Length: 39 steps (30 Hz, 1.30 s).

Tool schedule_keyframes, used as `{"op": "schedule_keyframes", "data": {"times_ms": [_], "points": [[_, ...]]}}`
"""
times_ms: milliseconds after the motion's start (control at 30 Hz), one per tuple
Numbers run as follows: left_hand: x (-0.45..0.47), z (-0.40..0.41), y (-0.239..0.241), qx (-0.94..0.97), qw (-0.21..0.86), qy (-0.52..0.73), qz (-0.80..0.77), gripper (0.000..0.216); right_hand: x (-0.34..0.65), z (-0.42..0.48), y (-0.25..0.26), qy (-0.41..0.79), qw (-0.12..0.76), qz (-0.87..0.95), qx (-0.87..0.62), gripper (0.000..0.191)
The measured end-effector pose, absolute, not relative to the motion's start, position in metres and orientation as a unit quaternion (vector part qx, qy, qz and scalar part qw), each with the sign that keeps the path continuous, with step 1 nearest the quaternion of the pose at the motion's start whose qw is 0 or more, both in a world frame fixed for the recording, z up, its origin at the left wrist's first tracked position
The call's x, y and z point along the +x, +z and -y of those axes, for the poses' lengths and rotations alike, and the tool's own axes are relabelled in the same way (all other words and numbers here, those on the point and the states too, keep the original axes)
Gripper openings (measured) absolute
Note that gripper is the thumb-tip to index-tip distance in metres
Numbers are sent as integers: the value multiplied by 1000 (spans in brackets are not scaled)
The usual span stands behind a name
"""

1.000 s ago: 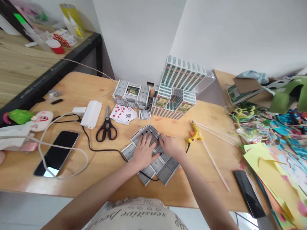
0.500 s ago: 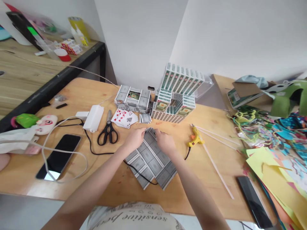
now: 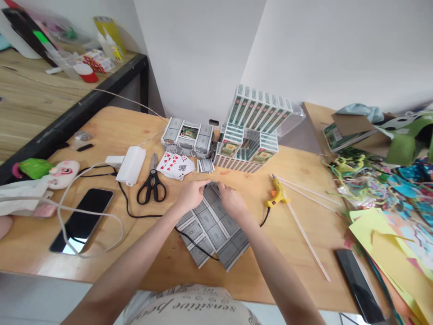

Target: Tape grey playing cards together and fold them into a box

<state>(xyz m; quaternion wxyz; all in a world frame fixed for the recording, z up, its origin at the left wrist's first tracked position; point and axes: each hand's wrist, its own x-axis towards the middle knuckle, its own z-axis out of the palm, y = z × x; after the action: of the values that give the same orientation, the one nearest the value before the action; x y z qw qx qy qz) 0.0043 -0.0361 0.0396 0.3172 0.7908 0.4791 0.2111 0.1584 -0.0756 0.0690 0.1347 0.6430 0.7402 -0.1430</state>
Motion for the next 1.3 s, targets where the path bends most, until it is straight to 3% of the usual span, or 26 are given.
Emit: {"op": "schedule_keyframes", "data": {"times_ms": [333, 500, 700, 900, 1100, 1300], "points": [[2, 34, 37, 794, 352, 216, -447, 41, 154, 75, 72, -132, 104, -723, 670, 22], [-4, 19, 41, 805, 363, 199, -425, 43, 174, 88, 80, -208, -1, -687, 696, 42], [9, 6, 52, 836, 375, 149, -373, 40, 226, 122, 73, -361, -168, -572, 717, 34], [14, -1, 53, 805, 353, 142, -455, 30, 261, 146, 66, -406, -364, -414, 729, 47], [-14, -3, 49, 708, 344, 237, -569, 30, 273, 145, 72, -426, -452, -322, 714, 42], [-33, 33, 49, 667, 345, 216, -623, 32, 251, 133, 58, -475, -437, -295, 705, 40]]}}
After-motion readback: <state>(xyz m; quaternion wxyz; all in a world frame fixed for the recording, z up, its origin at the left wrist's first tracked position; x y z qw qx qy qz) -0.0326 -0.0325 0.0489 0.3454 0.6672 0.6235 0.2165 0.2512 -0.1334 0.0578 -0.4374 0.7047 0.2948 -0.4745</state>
